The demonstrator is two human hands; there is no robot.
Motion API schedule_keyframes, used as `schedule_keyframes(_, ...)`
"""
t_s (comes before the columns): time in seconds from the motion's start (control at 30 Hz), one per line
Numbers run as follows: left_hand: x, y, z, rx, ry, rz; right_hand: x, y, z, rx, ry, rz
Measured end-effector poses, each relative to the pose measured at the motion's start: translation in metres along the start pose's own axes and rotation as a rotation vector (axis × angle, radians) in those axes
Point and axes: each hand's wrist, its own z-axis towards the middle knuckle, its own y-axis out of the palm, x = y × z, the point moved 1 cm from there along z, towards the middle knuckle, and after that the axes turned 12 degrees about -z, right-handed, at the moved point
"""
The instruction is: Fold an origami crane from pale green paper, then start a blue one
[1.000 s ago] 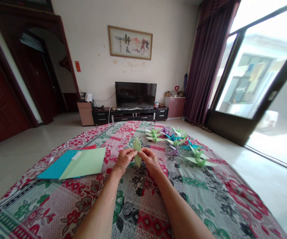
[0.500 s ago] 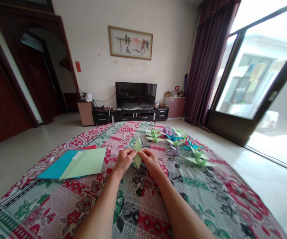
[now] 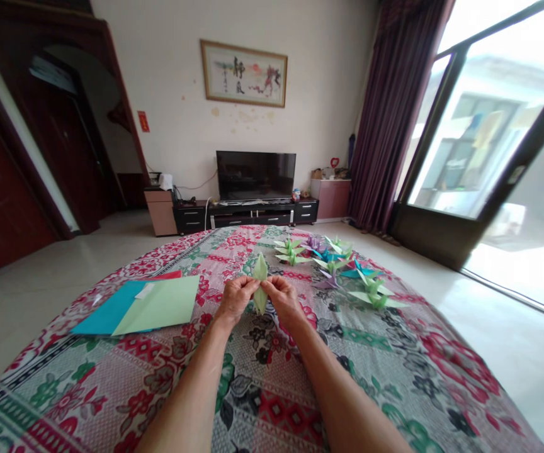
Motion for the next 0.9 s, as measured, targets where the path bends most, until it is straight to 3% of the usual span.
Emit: schedule_keyframes(0.9, 0.009, -0.002, -0.005, -0.074, -0.044, -0.028, 0.004, -0.003, 0.001, -0.054, 0.042, 0.129)
